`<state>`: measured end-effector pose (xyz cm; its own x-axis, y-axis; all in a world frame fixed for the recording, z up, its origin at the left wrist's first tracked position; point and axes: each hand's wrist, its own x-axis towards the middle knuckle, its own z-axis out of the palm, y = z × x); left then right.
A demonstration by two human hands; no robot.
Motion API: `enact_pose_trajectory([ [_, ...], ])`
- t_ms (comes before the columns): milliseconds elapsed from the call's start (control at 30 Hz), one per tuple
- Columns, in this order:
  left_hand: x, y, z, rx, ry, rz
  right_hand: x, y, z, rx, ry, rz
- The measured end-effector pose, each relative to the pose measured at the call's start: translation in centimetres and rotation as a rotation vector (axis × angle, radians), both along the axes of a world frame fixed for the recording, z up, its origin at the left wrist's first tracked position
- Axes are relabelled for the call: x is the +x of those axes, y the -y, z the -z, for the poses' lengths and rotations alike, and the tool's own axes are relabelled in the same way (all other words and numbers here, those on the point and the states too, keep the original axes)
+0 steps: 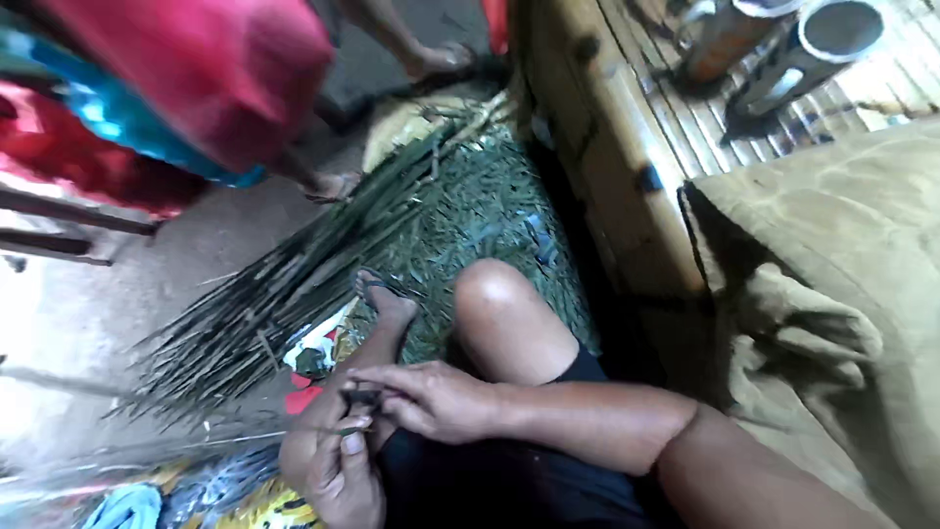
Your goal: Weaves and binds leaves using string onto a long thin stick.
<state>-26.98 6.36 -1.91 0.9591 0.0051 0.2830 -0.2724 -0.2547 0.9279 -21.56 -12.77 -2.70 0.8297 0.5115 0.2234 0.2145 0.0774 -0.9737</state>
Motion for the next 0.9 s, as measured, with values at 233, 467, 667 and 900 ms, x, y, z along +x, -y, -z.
enact_pose_trajectory([
  [233, -0.7, 2.1, 1.5, -0.2, -0.084, -0.203, 1.0, 2.7, 0.9, -0.021, -0.193, 0.14],
  [467, -2.2, 6.4, 1.1, -0.429, -0.368, -0.07, -0.1, 5.0, 1.9, -0.054, -0.287, 0.187],
  [667, -2.3, 7.6, 1.6, -0.38, -0.297, 0.053, -0.6, 6.3, 2.3, -0.021, -0.368, 0.23],
  [900, -0.9, 7.7, 2.8, -0.195, -0.048, 0.066, -1.1, 5.8, 2.6, -0.056, -0.404, 0.208],
])
